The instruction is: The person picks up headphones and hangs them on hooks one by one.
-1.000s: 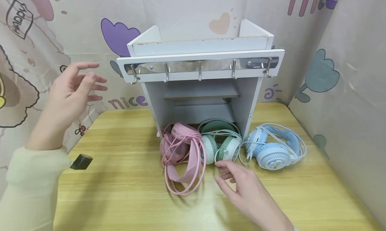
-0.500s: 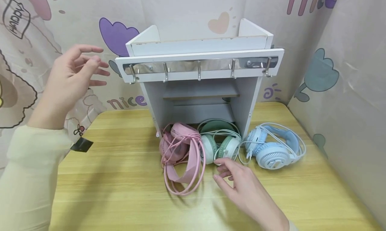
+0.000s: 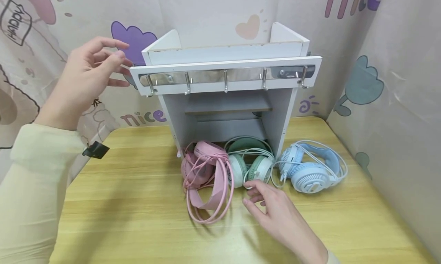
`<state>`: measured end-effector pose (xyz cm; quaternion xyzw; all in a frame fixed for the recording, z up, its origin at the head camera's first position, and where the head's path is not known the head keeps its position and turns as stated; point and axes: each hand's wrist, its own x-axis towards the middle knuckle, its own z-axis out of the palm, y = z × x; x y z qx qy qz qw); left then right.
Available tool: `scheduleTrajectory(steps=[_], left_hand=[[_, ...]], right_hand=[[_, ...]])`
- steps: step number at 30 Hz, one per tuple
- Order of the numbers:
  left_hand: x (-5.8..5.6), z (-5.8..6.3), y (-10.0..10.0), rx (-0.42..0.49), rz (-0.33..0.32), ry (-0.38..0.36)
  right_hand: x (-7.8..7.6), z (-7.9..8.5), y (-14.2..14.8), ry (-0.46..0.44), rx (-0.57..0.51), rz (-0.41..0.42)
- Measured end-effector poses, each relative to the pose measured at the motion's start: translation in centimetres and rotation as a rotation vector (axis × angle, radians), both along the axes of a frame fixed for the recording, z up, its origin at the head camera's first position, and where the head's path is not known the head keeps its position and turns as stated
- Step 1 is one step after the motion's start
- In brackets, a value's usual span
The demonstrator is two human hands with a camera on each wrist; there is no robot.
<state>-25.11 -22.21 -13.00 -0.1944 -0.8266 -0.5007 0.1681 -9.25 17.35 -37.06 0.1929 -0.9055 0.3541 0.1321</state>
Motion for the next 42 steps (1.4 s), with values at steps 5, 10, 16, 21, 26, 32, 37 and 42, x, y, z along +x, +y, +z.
scheduleTrajectory(steps=[5,10,16,21,26,32,37,42], left_hand=[[-0.5,0.4,0.6,0.007,-0.009,-0.014],[-0.8,0.5,1.0,-0.002,-0.007,-0.024],[-1.0,0.7,1.5,-0.049,0.008,-0.032],[-1.0,0.8,1.9,-0.081,0.015,-0.031],[-1.1,0.8,2.1,-0.096,0.003,-0.029],[-1.3,1.0,2.2,-0.109,-0.01,-0.016],[-1.4,1.3,2.3,-0.123,-0.003,0.015],[-1.5,1.7,2.3,-0.127,-0.008,0.027]], right_hand=[[0.0,-0.1,-0.2,-0.034,-0.009,0.011],[0.0,-0.3,-0.4,-0.045,-0.027,0.028],[0.0,-0.6,-0.6,-0.048,-0.034,0.032],[0.0,-0.7,-0.6,-0.056,-0.032,0.041],[0.0,-0.9,-0.7,-0.071,-0.032,0.054],[0.0,-0.9,-0.7,-0.093,-0.026,0.057],[0.0,-1.0,-0.6,-0.117,-0.028,0.046],[-0.1,-1.1,-0.6,-0.119,-0.023,0.053]])
